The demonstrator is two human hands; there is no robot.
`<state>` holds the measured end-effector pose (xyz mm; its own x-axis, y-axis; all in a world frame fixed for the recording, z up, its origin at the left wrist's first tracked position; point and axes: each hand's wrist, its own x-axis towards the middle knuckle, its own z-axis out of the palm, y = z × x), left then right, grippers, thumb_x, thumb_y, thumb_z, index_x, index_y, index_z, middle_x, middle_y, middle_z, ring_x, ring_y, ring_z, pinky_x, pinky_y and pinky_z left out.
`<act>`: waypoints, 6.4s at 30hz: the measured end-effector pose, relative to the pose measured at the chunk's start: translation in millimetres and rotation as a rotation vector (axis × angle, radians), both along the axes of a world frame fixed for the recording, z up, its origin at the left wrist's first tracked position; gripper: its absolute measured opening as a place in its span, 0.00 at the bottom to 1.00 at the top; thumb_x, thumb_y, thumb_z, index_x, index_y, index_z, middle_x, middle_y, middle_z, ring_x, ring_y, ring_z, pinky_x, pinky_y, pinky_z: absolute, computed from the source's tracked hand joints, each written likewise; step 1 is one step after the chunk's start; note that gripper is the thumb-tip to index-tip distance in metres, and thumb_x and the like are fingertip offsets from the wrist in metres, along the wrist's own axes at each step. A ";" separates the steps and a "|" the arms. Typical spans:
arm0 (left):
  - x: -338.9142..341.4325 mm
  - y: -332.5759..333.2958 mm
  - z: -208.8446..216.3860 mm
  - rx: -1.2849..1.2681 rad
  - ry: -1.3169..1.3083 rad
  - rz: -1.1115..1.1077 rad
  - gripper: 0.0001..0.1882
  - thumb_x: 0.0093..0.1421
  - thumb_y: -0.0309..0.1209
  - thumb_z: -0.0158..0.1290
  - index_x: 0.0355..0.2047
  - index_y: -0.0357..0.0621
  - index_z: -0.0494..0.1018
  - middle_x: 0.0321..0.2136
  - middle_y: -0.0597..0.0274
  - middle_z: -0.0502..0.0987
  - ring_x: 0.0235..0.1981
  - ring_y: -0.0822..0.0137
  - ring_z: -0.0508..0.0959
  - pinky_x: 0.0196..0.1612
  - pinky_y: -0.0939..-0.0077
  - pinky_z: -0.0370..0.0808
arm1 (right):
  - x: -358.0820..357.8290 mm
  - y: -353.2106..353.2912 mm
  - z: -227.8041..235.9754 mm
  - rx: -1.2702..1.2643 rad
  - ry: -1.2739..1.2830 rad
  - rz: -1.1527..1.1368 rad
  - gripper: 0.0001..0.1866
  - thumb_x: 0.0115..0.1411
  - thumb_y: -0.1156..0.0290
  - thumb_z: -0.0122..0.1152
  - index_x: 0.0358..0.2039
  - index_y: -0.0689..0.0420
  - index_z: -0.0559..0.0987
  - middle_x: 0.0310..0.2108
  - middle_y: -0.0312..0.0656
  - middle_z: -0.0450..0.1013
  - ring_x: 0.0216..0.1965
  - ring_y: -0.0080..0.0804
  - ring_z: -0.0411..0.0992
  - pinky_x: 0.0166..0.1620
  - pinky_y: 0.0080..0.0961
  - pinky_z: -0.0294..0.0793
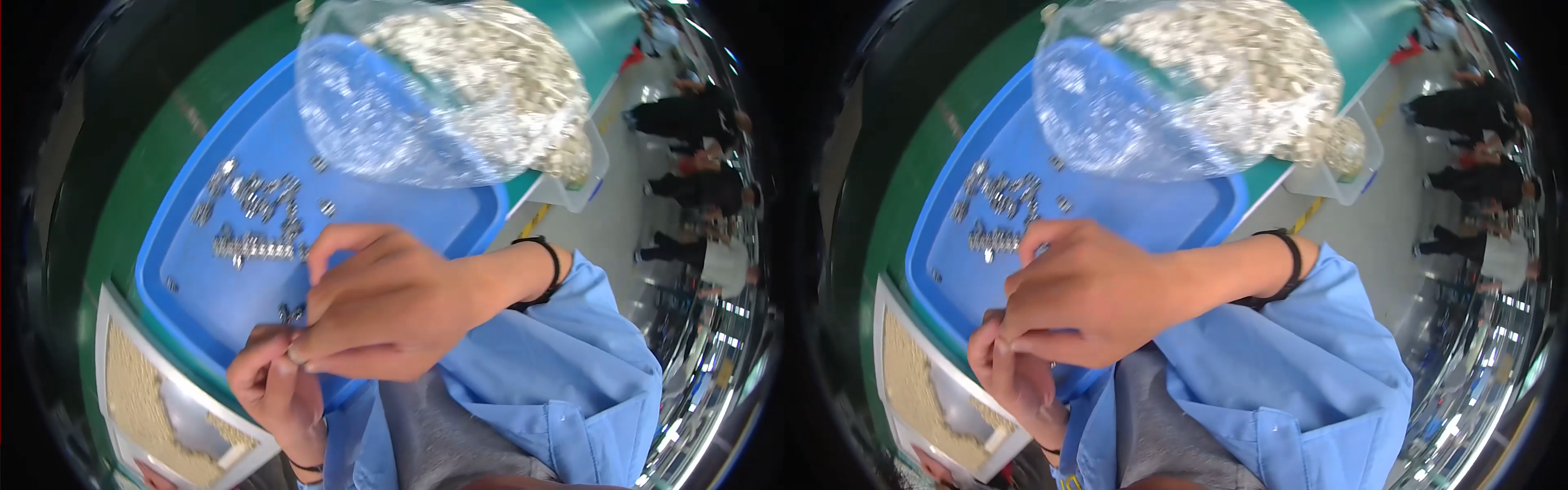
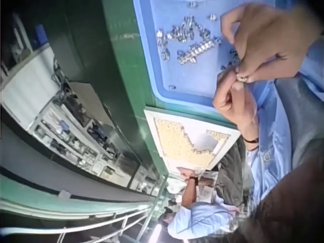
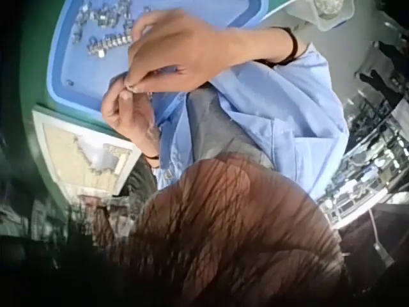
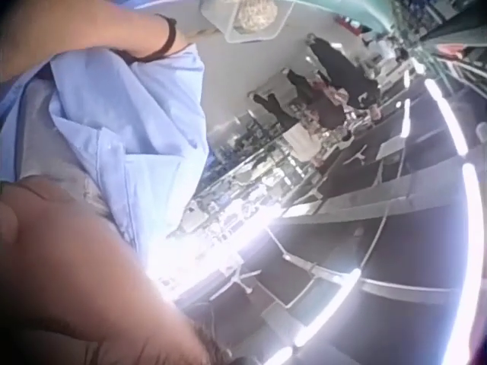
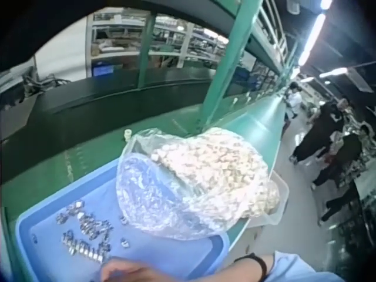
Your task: The person picks up a metal component from a blue tray and a white plastic part from a white tray, fits the metal piece into the plastic part, and places the assembled unit back into the blue tray.
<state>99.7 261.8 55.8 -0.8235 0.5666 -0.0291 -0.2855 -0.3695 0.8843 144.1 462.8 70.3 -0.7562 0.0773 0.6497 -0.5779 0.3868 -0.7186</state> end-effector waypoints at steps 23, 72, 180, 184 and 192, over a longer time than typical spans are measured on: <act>-4.5 22.7 -1.3 0.143 -0.022 -0.073 0.10 0.66 0.21 0.54 0.45 0.29 0.78 0.44 0.37 0.79 0.41 0.57 0.80 0.44 0.66 0.78 | 9.8 16.1 -2.5 -0.060 -0.018 0.050 0.11 0.53 0.78 0.73 0.38 0.58 0.86 0.28 0.37 0.81 0.25 0.26 0.77 0.41 0.34 0.73; -5.7 7.7 -7.1 0.297 -0.330 -0.154 0.11 0.66 0.22 0.55 0.46 0.27 0.77 0.44 0.37 0.79 0.43 0.55 0.81 0.47 0.65 0.80 | -4.5 2.6 8.7 0.038 0.051 -0.034 0.09 0.46 0.79 0.75 0.30 0.62 0.86 0.20 0.37 0.77 0.18 0.25 0.72 0.39 0.37 0.76; -28.4 -99.4 8.7 0.248 -0.001 0.174 0.18 0.60 0.20 0.57 0.52 0.34 0.76 0.43 0.48 0.76 0.37 0.59 0.75 0.43 0.67 0.72 | 21.8 19.9 5.1 0.161 -0.002 -0.035 0.09 0.58 0.74 0.59 0.38 0.65 0.78 0.24 0.44 0.73 0.22 0.31 0.68 0.45 0.53 0.70; -27.9 -198.7 19.4 0.085 0.046 0.741 0.21 0.61 0.19 0.57 0.56 0.29 0.74 0.44 0.53 0.79 0.38 0.64 0.77 0.54 0.68 0.75 | 17.5 26.9 -11.5 0.148 0.002 0.064 0.08 0.61 0.76 0.56 0.40 0.65 0.77 0.23 0.42 0.72 0.24 0.31 0.67 0.48 0.53 0.69; -31.8 -470.5 3.1 -0.510 0.075 1.188 0.19 0.63 0.18 0.52 0.55 0.25 0.73 0.42 0.57 0.80 0.39 0.72 0.78 0.51 0.78 0.75 | 10.2 33.7 -30.7 0.181 -0.100 0.080 0.11 0.69 0.81 0.50 0.49 0.66 0.76 0.38 0.46 0.74 0.27 0.25 0.67 0.50 0.33 0.70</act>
